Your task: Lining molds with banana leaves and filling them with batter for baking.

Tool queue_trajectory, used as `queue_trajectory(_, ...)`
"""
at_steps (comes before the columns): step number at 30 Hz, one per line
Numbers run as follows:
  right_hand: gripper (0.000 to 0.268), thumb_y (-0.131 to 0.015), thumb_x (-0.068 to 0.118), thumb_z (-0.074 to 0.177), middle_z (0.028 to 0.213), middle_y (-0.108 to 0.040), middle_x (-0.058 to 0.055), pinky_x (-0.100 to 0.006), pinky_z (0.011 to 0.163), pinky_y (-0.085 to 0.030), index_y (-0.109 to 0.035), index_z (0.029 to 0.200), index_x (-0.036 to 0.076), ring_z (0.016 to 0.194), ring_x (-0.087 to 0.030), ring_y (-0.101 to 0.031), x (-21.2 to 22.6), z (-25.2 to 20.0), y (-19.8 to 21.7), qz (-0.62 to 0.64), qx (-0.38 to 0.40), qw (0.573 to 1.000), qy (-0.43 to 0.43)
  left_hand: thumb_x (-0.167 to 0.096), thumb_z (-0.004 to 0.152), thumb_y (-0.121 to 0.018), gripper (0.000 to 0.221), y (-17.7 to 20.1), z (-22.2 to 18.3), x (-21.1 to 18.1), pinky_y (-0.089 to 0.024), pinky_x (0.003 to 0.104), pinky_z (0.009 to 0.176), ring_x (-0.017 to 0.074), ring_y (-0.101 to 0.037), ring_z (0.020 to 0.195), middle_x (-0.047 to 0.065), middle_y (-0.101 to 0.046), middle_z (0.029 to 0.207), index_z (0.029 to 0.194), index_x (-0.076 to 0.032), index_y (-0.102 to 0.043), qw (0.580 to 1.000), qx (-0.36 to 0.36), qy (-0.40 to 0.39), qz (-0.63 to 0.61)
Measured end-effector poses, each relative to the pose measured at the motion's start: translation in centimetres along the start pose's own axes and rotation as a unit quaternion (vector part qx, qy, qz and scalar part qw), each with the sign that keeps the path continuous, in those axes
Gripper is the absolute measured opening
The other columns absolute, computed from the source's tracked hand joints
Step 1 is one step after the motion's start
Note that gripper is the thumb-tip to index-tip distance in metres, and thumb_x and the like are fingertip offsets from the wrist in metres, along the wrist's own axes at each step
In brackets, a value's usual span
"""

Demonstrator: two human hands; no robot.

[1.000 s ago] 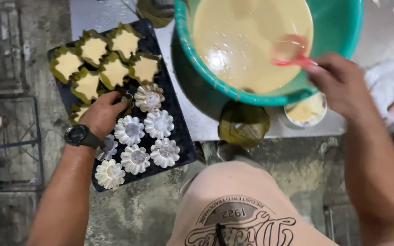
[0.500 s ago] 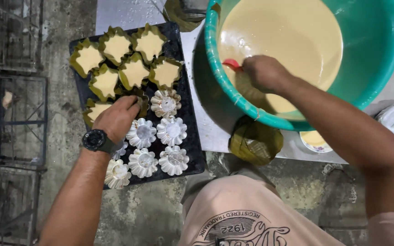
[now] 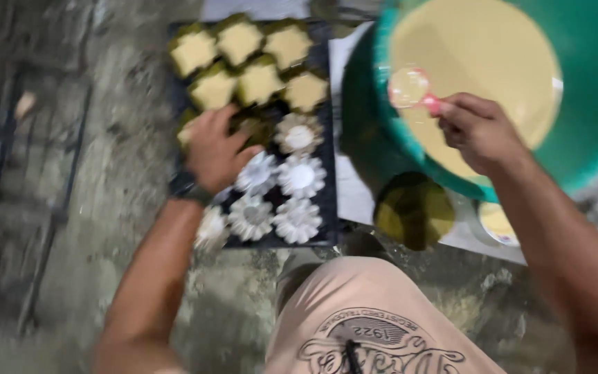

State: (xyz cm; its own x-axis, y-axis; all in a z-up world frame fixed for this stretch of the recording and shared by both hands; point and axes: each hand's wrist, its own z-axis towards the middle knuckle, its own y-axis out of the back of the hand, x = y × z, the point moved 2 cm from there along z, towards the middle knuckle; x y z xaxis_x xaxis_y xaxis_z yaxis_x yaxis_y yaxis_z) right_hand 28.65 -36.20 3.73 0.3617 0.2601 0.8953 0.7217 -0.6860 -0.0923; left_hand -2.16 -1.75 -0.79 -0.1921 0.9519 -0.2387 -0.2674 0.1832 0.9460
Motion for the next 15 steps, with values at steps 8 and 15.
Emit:
queue_trajectory(8,0.014,-0.061,0.017,0.108,0.077,-0.053,0.001,-0.023,0.055,-0.033,-0.066,0.108,0.004,0.062,-0.008,-0.041,1.8,1.0,-14.0,-0.041,0.036,0.997,0.055,-0.045,0.086,-0.084,0.095,0.3,-1.0,-0.2,-0.034,0.056,0.103,0.0392,-0.045,0.13,0.021,-0.054,0.14,0.157,-0.002,-0.036,0.996,-0.06,0.043,-0.052)
queue_trajectory(15,0.01,-0.062,0.008,0.106,0.092,-0.064,-0.014,-0.044,0.072,-0.051,-0.065,0.112,0.001,0.083,-0.034,-0.061,0.2,2.2,-22.6,-0.441,0.021,0.8,0.407,-0.046,0.081,-0.088,0.117,0.4,-1.4,-0.1,-0.034,0.052,0.102,0.0379,-0.047,0.127,0.022,-0.055,0.136,0.161,-0.002,-0.016,0.991,-0.084,0.06,-0.084)
